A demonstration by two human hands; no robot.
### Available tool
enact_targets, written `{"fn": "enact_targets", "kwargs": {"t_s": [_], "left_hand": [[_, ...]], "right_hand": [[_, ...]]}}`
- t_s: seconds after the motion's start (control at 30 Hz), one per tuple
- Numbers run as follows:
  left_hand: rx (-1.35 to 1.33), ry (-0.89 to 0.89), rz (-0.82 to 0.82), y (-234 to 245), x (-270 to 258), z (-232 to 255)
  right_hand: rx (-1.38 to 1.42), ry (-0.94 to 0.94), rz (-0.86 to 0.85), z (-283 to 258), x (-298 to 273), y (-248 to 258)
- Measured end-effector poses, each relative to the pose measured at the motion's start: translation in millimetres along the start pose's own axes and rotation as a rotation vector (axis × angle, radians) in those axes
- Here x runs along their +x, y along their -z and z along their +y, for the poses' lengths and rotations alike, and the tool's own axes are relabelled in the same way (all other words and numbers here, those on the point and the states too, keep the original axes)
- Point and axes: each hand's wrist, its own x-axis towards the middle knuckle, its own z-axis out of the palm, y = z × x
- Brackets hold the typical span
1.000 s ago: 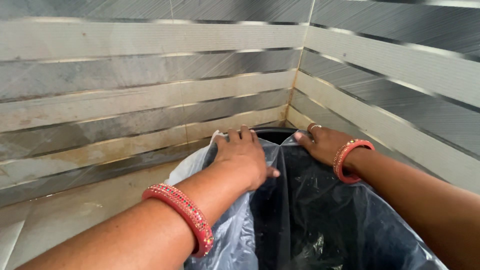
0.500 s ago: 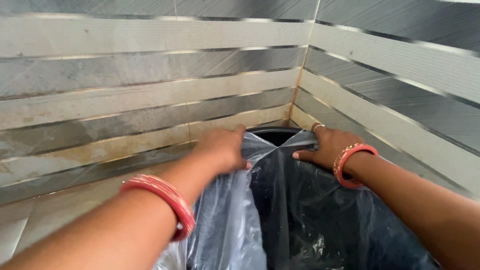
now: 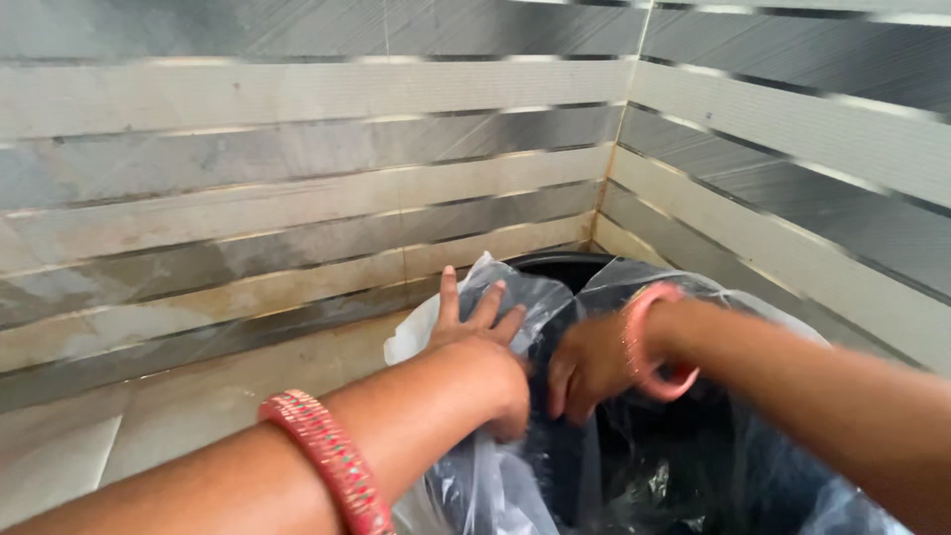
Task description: The person fills a black bucket with water from a wall-mounted tap, then places a white plastic bag inside the bucket and adjusts it to fit. The bucket is positioned in a corner of a tiled room.
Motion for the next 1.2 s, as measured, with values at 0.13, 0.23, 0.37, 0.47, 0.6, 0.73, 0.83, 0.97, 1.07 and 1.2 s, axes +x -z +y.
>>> {"fn": "enact_targets", "kwargs": {"t_s": [0.13, 0.23, 0.37, 0.47, 0.6, 0.73, 0.83, 0.97, 1.07, 1.2], "left_hand": [[0.164, -0.016, 0.021, -5, -1, -9], [0.170, -0.054, 0.146, 4, 6, 2], [0.156, -0.167, 0.184, -3, 44, 26], [0.256, -0.152, 0.065, -46, 94, 2], [0.288, -0.198, 0.454, -111, 123, -45], [0.284, -0.113, 0.093, -75, 96, -24], [0.244, -0.085, 0.161, -21, 65, -2], [0.244, -0.050, 0.098, 13, 44, -1], [0.180, -0.031, 0.147, 10, 42, -10], [0.042, 0.009, 0.307, 9, 50, -15]], "right_hand": [[-0.052, -0.047, 0.385, 4, 43, -48], [-0.087, -0.179, 0.407, 23, 47, -52], [-0.143, -0.170, 0.400, 45, 32, -34], [0.326, -0.233, 0.064, 52, 18, -41], [0.158, -0.392, 0.221, 60, 17, -56], [0.133, -0.324, 0.260, 67, 11, -53], [0.452, -0.383, 0.177, 57, 14, -44], [0.167, -0.243, 0.440, 64, 24, -36], [0.274, -0.216, 0.600, 71, 18, -38], [0.526, -0.376, 0.660, 66, -5, -15]]}}
